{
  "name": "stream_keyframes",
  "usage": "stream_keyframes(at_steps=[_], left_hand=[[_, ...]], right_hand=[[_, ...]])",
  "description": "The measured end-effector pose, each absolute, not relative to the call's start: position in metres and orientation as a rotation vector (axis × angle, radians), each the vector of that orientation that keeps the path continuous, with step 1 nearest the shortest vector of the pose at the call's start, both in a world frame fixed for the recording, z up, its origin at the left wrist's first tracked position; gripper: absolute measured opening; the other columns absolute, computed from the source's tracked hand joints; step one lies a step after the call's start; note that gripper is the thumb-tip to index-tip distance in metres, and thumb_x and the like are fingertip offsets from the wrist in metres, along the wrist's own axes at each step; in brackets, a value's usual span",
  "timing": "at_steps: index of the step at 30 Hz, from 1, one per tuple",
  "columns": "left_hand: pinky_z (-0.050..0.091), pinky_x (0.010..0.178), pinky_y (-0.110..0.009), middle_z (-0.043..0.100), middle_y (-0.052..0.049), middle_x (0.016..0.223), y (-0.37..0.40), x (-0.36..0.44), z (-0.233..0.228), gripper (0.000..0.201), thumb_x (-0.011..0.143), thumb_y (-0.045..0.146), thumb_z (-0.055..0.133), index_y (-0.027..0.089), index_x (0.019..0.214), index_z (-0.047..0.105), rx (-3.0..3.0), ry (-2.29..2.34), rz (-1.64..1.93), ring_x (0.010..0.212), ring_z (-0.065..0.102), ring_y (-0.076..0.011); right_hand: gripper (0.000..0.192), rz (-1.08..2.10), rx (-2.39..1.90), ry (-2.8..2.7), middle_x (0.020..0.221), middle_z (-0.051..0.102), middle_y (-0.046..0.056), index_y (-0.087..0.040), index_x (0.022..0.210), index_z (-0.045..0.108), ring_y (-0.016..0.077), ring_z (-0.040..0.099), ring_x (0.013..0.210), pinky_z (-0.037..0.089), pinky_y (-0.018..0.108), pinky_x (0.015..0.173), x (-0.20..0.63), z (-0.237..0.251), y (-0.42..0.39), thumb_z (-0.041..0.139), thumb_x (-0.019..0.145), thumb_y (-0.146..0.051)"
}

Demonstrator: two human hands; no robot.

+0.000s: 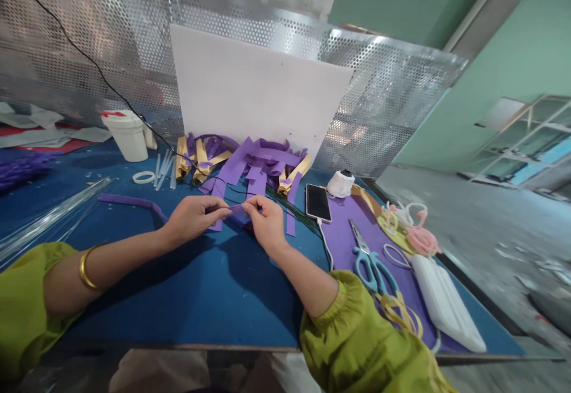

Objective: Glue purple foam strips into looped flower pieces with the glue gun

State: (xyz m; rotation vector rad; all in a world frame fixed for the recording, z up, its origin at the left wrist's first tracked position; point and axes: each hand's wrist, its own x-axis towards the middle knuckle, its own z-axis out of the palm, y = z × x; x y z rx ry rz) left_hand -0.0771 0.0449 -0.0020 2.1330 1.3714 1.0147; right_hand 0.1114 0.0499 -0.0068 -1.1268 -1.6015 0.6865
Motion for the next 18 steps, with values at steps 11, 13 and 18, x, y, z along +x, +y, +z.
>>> stream_keyframes(at_steps=[11,13,18], left_hand=[[0.037,0.053,-0.021,0.063,0.003,0.054,0.0441,-0.0768,-0.0033,0.028,0.087,0.041,0.06,0.019,0.076,0.073,2.144,1.308,1.065,0.052,0.056,-0.0113],[0.037,0.053,-0.022,0.063,0.003,0.053,0.0444,-0.0771,-0.0038,0.028,0.086,0.042,0.061,0.02,0.075,0.074,2.118,1.309,1.069,0.051,0.056,-0.0115],[0.037,0.052,-0.022,0.064,0.002,0.055,0.0426,-0.0769,-0.0034,0.026,0.086,0.039,0.061,0.019,0.076,0.075,2.121,1.323,1.083,0.052,0.057,-0.0119]], right_hand=[[0.016,0.801,-1.116,-1.572,0.057,0.058,-0.003,-0.02,0.065,0.063,0.0122,0.051,0.056,0.043,0.024,0.055,0.1078,-0.007,0.0495,0.066,0.074,-0.033],[0.019,0.805,-1.101,-1.564,0.06,0.061,-0.002,-0.02,0.066,0.064,0.0132,0.054,0.06,0.046,0.025,0.059,0.1081,-0.0055,0.0495,0.063,0.077,-0.035],[0.019,0.815,-1.101,-1.615,0.074,0.069,0.0,-0.02,0.084,0.072,0.0138,0.057,0.066,0.046,0.026,0.066,0.107,-0.0079,0.0497,0.065,0.078,-0.037]])
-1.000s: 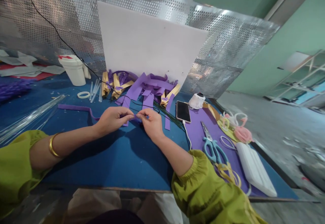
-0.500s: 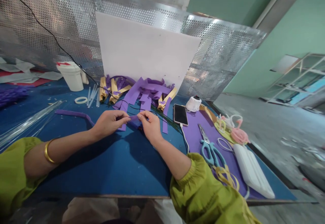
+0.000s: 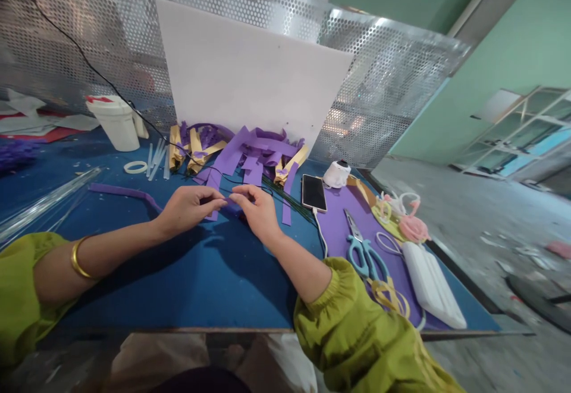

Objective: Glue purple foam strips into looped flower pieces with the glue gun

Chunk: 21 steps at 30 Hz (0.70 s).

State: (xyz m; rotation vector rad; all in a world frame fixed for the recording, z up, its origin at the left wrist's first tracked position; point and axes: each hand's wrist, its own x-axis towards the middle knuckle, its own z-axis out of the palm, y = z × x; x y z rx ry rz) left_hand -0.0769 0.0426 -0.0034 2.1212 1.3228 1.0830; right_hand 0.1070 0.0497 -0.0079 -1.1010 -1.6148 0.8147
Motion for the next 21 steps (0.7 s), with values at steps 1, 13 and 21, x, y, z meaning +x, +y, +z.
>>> stream_keyframes(at_steps=[1,13,21], left_hand=[[0.038,0.053,-0.021,0.065,0.002,0.056,0.042,-0.0767,-0.0031,0.025,0.085,0.038,0.061,0.02,0.077,0.075,2.132,1.318,1.072,0.053,0.057,-0.0119],[0.038,0.056,-0.022,0.068,0.002,0.059,0.0462,-0.0797,-0.0084,0.024,0.087,0.036,0.06,0.021,0.078,0.076,2.206,1.352,1.051,0.057,0.06,-0.0123],[0.039,0.058,-0.023,0.072,0.002,0.064,0.0457,-0.0783,-0.0033,0.022,0.087,0.038,0.061,0.024,0.084,0.078,2.232,1.363,1.019,0.06,0.063,-0.0134]], right_hand=[[0.017,0.798,-1.111,-1.646,0.072,0.068,-0.001,-0.02,0.082,0.072,0.0131,0.055,0.064,0.045,0.026,0.063,0.1068,-0.0092,0.0494,0.067,0.077,-0.036],[0.011,0.384,-1.02,-1.909,0.097,0.075,0.002,-0.026,0.091,0.074,0.0191,0.066,0.093,0.045,0.034,0.089,0.1126,-0.0092,0.0509,0.063,0.088,-0.028],[0.016,0.101,-1.1,-1.992,0.077,0.072,0.0,-0.025,0.075,0.069,0.0183,0.063,0.081,0.041,0.034,0.087,0.1156,-0.006,0.0499,0.063,0.09,-0.024]])
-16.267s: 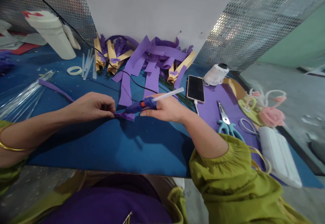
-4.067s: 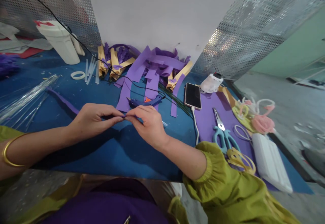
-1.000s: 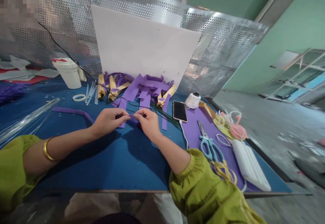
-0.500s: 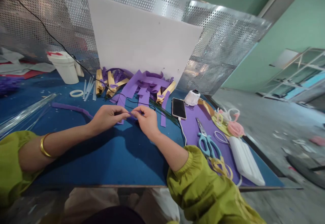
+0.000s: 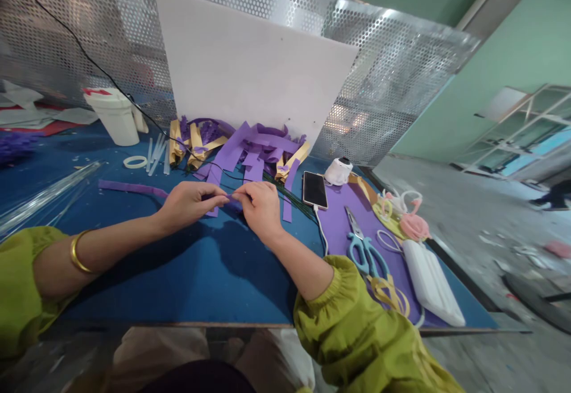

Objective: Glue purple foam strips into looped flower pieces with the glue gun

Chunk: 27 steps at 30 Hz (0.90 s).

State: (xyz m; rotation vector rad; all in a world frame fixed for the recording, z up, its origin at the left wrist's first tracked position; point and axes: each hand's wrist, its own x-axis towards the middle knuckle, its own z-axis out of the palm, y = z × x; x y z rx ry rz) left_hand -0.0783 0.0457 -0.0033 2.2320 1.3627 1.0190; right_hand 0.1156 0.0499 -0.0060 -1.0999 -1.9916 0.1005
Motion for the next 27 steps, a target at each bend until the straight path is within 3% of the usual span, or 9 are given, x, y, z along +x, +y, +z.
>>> stream_keyframes(at_steps=[15,19,23,27], left_hand=[[0.042,0.055,-0.022,0.071,0.0,0.06,0.07,-0.099,0.003,0.025,0.083,0.039,0.063,0.019,0.078,0.076,2.144,1.391,1.056,0.054,0.062,-0.0134],[0.039,0.054,-0.023,0.067,0.001,0.055,0.069,-0.099,0.002,0.024,0.084,0.038,0.062,0.019,0.078,0.076,2.185,1.395,1.081,0.052,0.059,-0.0132],[0.038,0.055,-0.023,0.069,0.0,0.063,0.062,-0.095,0.002,0.023,0.085,0.036,0.061,0.02,0.08,0.076,2.277,1.382,1.073,0.056,0.058,-0.0131],[0.037,0.057,-0.023,0.071,0.0,0.068,0.055,-0.09,0.002,0.021,0.087,0.036,0.061,0.021,0.084,0.077,2.35,1.384,1.045,0.06,0.059,-0.013]], right_hand=[[0.016,0.007,-1.313,-1.785,0.071,0.069,0.0,-0.024,0.072,0.069,0.0194,0.059,0.073,0.041,0.036,0.084,0.158,0.005,0.085,0.062,0.086,-0.028],[0.015,-0.021,-1.299,-1.87,0.08,0.073,0.0,-0.025,0.078,0.071,0.0204,0.064,0.083,0.037,0.041,0.098,0.158,0.005,0.087,0.062,0.089,-0.03],[0.011,-0.116,-1.162,-2.015,0.098,0.076,0.001,-0.028,0.094,0.073,0.0225,0.064,0.106,0.021,0.048,0.114,0.149,0.007,0.079,0.066,0.089,-0.034],[0.011,-0.086,-1.053,-2.169,0.091,0.076,-0.001,-0.027,0.084,0.072,0.02,0.066,0.098,0.018,0.047,0.117,0.138,0.008,0.068,0.064,0.09,-0.031]])
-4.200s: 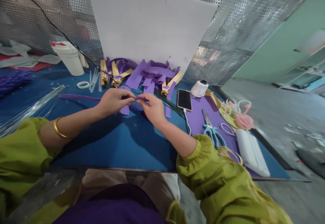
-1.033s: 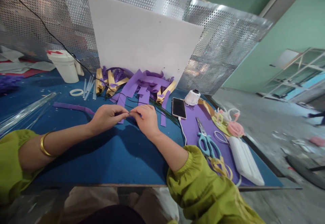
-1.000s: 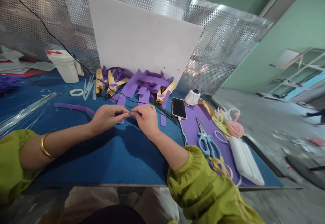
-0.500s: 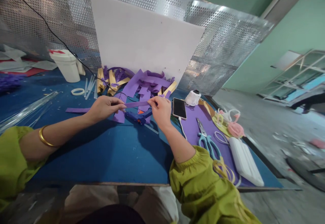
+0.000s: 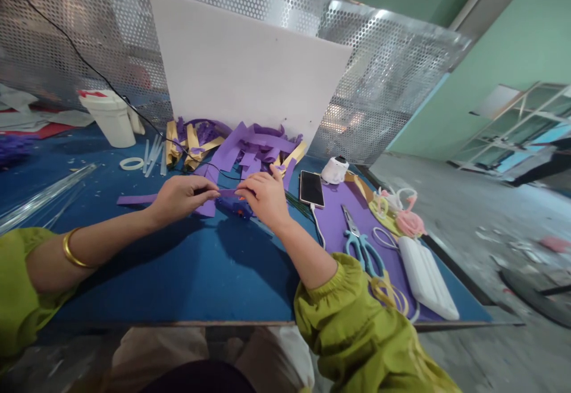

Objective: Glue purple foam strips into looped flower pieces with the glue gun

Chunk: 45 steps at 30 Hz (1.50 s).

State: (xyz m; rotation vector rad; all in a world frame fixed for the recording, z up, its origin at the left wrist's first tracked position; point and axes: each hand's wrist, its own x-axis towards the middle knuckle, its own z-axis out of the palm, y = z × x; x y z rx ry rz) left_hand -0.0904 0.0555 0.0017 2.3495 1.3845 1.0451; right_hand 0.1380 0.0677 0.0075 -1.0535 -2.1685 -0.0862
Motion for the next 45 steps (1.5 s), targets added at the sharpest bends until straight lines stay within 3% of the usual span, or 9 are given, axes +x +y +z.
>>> stream_keyframes(at_steps=[5,12,18,24,30,36,41,45], left_hand=[[0.036,0.056,-0.023,0.07,0.0,0.066,0.057,-0.091,0.002,0.024,0.086,0.04,0.062,0.022,0.085,0.078,2.311,1.412,1.014,0.061,0.059,-0.014],[0.038,0.057,-0.024,0.074,-0.001,0.073,0.057,-0.092,-0.001,0.027,0.087,0.042,0.059,0.022,0.086,0.078,2.341,1.379,1.03,0.063,0.061,-0.0147],[0.039,0.062,-0.025,0.077,-0.002,0.082,0.057,-0.093,-0.002,0.029,0.088,0.044,0.059,0.022,0.091,0.078,2.394,1.39,0.98,0.071,0.065,-0.0164],[0.04,0.064,-0.025,0.077,-0.002,0.084,0.055,-0.091,-0.001,0.028,0.089,0.042,0.058,0.022,0.09,0.078,2.404,1.378,1.009,0.073,0.066,-0.0165],[0.038,0.06,-0.024,0.077,-0.001,0.08,0.058,-0.093,-0.002,0.027,0.089,0.043,0.06,0.023,0.09,0.078,2.407,1.375,1.007,0.07,0.065,-0.0154],[0.04,0.062,-0.024,0.076,-0.002,0.081,0.059,-0.094,-0.003,0.027,0.089,0.04,0.059,0.021,0.088,0.078,2.4,1.319,1.06,0.07,0.064,-0.0152],[0.037,0.059,-0.024,0.076,-0.001,0.076,0.058,-0.093,-0.001,0.025,0.087,0.041,0.063,0.022,0.086,0.079,2.377,1.335,1.031,0.066,0.063,-0.0146],[0.037,0.058,-0.024,0.076,-0.001,0.075,0.061,-0.094,0.001,0.026,0.087,0.042,0.063,0.022,0.086,0.079,2.319,1.361,1.074,0.066,0.063,-0.0149]], right_hand=[[0.021,-0.169,-1.103,-2.142,0.08,0.072,0.0,-0.025,0.075,0.07,0.0186,0.063,0.082,0.026,0.044,0.113,0.139,0.009,0.067,0.059,0.093,-0.029],[0.016,-0.271,-1.016,-2.256,0.096,0.075,0.001,-0.027,0.1,0.072,0.0185,0.065,0.095,0.018,0.047,0.118,0.131,0.004,0.06,0.059,0.095,-0.035],[0.021,-0.382,-1.041,-2.213,0.082,0.075,-0.001,-0.023,0.085,0.072,0.0161,0.064,0.085,0.022,0.043,0.117,0.129,-0.002,0.059,0.056,0.097,-0.029],[0.018,-0.394,-0.971,-2.254,0.093,0.076,0.001,-0.024,0.098,0.071,0.0173,0.064,0.094,0.021,0.044,0.117,0.125,-0.001,0.056,0.057,0.096,-0.033],[0.026,-0.455,-1.054,-2.199,0.082,0.074,0.0,-0.023,0.085,0.072,0.0161,0.063,0.084,0.024,0.043,0.115,0.127,0.0,0.056,0.052,0.099,-0.032],[0.02,-0.426,-1.009,-2.228,0.092,0.075,0.001,-0.023,0.096,0.072,0.0162,0.064,0.091,0.023,0.044,0.116,0.124,-0.003,0.055,0.056,0.097,-0.035],[0.026,-0.467,-1.006,-2.227,0.082,0.075,-0.001,-0.023,0.082,0.071,0.0152,0.064,0.084,0.023,0.043,0.116,0.127,0.0,0.056,0.053,0.098,-0.032],[0.024,-0.475,-1.032,-2.178,0.085,0.075,0.0,-0.023,0.084,0.072,0.0159,0.064,0.085,0.023,0.043,0.115,0.13,0.002,0.057,0.055,0.098,-0.032]])
